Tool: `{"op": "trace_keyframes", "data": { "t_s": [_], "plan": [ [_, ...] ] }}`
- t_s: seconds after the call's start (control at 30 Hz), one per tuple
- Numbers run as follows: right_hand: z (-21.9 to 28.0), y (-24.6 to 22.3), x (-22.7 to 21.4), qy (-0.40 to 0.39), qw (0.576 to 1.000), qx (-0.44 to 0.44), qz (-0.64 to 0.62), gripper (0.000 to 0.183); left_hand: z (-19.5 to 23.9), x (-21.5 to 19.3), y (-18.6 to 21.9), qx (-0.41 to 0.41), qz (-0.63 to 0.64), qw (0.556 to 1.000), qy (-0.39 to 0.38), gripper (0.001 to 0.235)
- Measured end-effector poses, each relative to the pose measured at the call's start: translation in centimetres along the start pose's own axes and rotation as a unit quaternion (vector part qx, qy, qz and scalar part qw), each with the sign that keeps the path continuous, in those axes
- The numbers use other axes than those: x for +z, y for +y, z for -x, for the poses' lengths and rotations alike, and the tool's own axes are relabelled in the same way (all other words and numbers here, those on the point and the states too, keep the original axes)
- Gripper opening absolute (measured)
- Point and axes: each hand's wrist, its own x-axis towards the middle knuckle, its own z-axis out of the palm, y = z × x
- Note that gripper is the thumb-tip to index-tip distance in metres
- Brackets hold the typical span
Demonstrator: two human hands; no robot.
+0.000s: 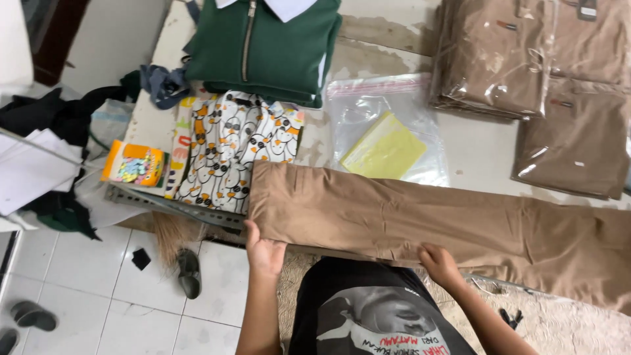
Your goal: Folding a pair of brown pants and placing them into a clear plastic bag at a packaging station.
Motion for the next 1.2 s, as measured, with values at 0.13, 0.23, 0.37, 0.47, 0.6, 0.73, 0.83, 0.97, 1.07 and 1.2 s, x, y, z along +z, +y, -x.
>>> {"op": "trace_keyframes", "data": {
  "t_s": [0.13,0.23,0.37,0.47,0.6,0.73,0.83,0.97,1.07,1.2],
  "plan": [
    [11.7,11.0,-3.5,0.195,0.953,0.231,0.016,0.061,-2.4,-1.4,-0.5,-0.011,0.089,0.995,-0.044,0.083],
    [16.8,12.1,-5.6,0.323,0.745,0.574,-0.103,0.092,-4.2,-2.5,-0.6,0.004,0.119,0.991,-0.066,0.071],
    [19.0,22.0,-5.1,0.381,0.622,0.667,-0.152,0.07,-2.8,-0.4,-1.6,0.045,0.092,0.994,-0.041,0.081],
    [17.5,20.0,-7.0,0.481,0.701,0.503,-0.157,0.039,-1.6,-0.5,-4.3,0.107,0.03,0.992,-0.067,0.113],
    [11.6,18.8,-12.4,0.499,0.771,0.35,-0.182,0.032,-4.3,-3.0,-8.0,0.067,-0.085,0.993,0.044,0.053],
    [6.0,19.5,-17.8,0.408,0.755,0.332,-0.391,0.037,-3.8,0.1,-7.5,0.138,-0.272,0.919,0.249,0.035],
    [2.6,18.0,-21.7,0.352,0.742,0.451,-0.349,0.069,-6.0,1.9,-6.2,0.13,-0.122,0.983,0.042,0.035],
    [-2.2,22.8,-24.7,0.18,0.711,0.438,-0.52,0.054,-6.7,8.0,-4.8,0.188,-0.119,0.971,0.085,0.034],
    [-4.2,23.1,-28.0,0.25,0.705,0.238,-0.619,0.065,-9.0,11.0,-3.6,0.155,-0.065,0.985,0.049,0.036],
    [-6.3,20.6,-31.5,0.252,0.61,0.172,-0.731,0.031,-14.0,13.3,-1.8,0.103,-0.082,0.987,0.089,0.035]
  ]
}}
